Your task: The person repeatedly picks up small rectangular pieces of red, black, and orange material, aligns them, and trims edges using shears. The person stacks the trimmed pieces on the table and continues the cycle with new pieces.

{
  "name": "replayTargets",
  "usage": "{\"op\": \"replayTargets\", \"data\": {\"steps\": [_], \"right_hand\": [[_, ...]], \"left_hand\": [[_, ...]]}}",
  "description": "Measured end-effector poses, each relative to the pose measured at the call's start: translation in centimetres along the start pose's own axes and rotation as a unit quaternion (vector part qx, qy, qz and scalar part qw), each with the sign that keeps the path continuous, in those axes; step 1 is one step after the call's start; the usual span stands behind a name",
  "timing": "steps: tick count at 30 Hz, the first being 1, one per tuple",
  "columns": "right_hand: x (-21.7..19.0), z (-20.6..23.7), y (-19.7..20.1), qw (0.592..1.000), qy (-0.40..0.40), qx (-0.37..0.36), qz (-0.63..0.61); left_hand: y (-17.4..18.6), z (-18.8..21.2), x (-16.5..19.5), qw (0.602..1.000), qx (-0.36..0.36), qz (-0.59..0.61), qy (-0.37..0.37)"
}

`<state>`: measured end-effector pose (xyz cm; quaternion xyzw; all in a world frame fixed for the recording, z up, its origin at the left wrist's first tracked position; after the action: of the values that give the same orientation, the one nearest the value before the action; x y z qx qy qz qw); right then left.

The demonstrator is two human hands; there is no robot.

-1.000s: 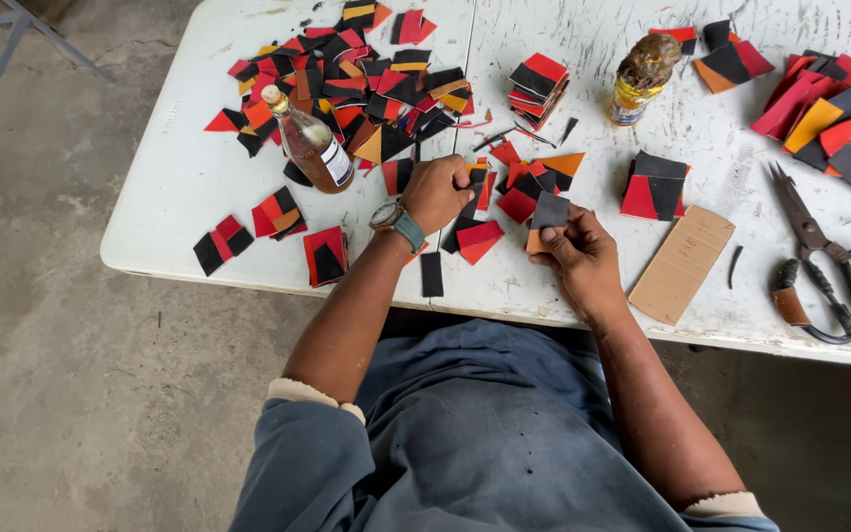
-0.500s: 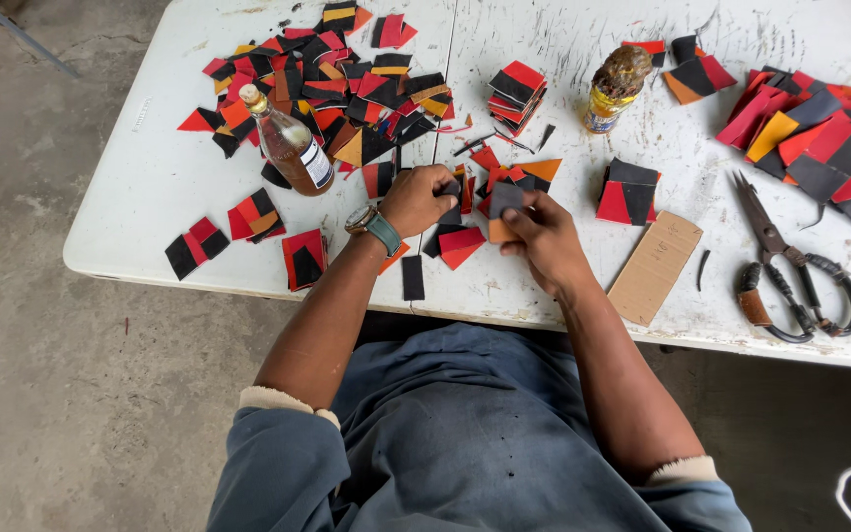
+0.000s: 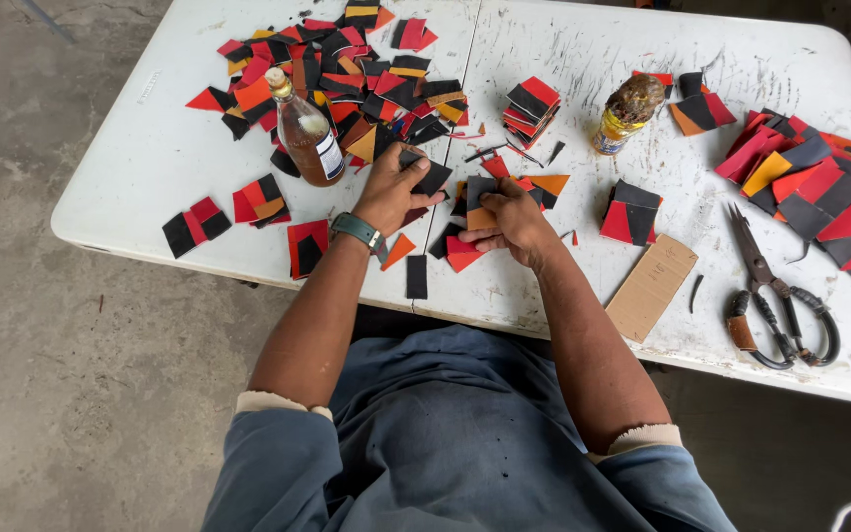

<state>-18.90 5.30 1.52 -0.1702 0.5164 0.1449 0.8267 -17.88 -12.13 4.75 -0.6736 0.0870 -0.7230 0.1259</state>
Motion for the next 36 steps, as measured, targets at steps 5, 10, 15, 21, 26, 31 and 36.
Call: {"op": "replayTargets", "data": {"steps": [5, 10, 15, 21, 26, 31, 36], "right_hand": [[-1.9, 1.3, 0.1, 0.993, 0.091, -0.047, -0.066], [-0.5, 3.9, 0.7, 0.989, 0.122, -0.066, -0.052], [1.3, 4.9, 1.2, 0.986, 0.106, -0.067, -0.111], [1.7, 5.0, 0.9, 0.983, 0.105, -0.078, -0.125], [1.7, 5.7, 1.4, 0.982, 0.103, -0.077, -0.138], [1.4, 7.1, 2.1, 0.985, 0.126, -0.072, -0.096], [2.8, 7.6, 2.6, 0.986, 0.106, -0.043, -0.122]], "left_hand": [[-1.6, 1.8, 1.3, 0.977, -0.131, -0.163, -0.053], [-3.2, 3.8, -0.7, 0.972, -0.123, -0.195, -0.037], [-4.4, 4.9, -0.9, 0.967, -0.086, -0.238, -0.041], [-5.0, 5.3, -0.6, 0.96, -0.088, -0.25, -0.087], [-3.5, 5.4, -0.6, 0.965, -0.061, -0.237, -0.097], [-2.2, 6.1, -2.3, 0.991, -0.004, -0.118, -0.059], [-2.9, 6.6, -4.3, 0.993, 0.033, 0.069, -0.085]]}}
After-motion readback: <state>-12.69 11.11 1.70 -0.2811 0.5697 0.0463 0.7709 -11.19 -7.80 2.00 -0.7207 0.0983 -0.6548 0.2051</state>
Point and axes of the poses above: each hand's wrist, its own z-axis away from the middle knuckle, its own y-axis out of the back of the hand, x = y × z, the point moved 10 cm from there along -z, towards the middle knuckle, and after that the axes turned 1 degree about -z, right-handed, at the moved point
